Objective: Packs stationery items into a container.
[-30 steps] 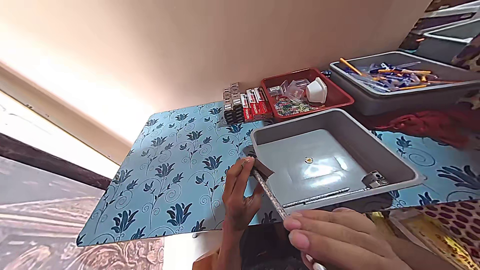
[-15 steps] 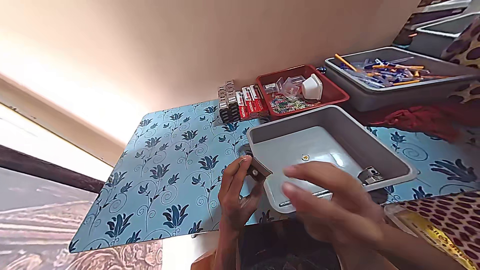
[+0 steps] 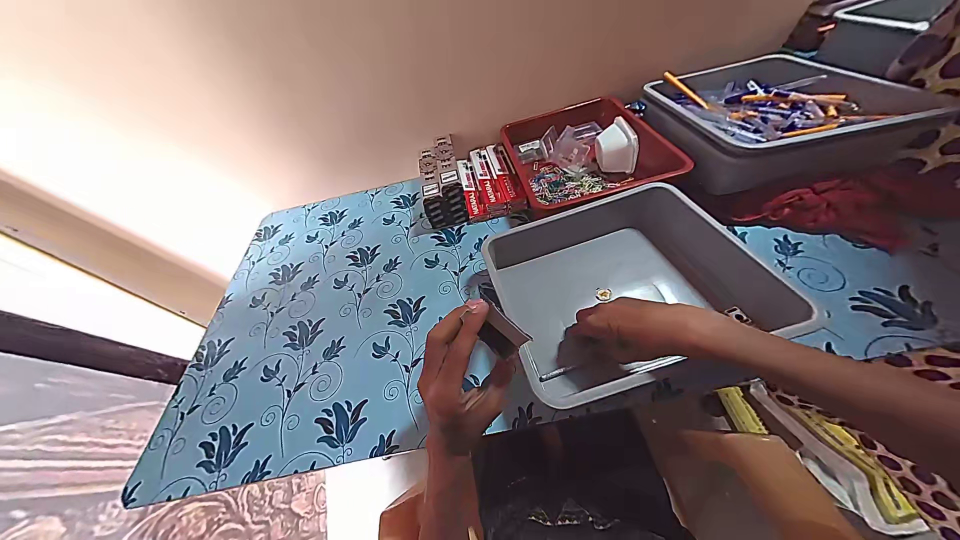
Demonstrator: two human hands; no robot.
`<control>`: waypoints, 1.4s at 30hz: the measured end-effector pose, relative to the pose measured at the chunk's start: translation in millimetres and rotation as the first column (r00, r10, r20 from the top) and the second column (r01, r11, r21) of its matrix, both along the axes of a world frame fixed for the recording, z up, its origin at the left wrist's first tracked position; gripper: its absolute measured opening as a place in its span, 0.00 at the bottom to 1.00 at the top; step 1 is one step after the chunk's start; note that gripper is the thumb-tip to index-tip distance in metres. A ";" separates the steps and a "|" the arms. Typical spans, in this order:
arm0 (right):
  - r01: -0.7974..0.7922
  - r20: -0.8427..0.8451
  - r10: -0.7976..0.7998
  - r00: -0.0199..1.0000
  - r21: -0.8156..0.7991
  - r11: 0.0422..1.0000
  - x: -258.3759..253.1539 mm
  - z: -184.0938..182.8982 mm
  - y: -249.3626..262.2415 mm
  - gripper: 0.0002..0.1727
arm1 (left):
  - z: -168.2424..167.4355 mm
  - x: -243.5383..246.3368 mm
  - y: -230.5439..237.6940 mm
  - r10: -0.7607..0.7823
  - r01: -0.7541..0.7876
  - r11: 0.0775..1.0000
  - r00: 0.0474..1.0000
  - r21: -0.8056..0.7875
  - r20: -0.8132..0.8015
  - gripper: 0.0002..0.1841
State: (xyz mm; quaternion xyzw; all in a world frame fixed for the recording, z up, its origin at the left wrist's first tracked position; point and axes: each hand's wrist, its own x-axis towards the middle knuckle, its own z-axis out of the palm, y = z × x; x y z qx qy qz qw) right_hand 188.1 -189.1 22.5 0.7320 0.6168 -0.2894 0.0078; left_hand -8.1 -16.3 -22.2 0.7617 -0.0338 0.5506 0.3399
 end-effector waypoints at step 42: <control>0.399 -0.384 0.169 0.908 0.915 -0.061 -150.7 67.7 -64.4 0.22 | 9.6 6.8 -3.0 -0.031 0.032 0.999 0.999 0.021 -0.041 0.25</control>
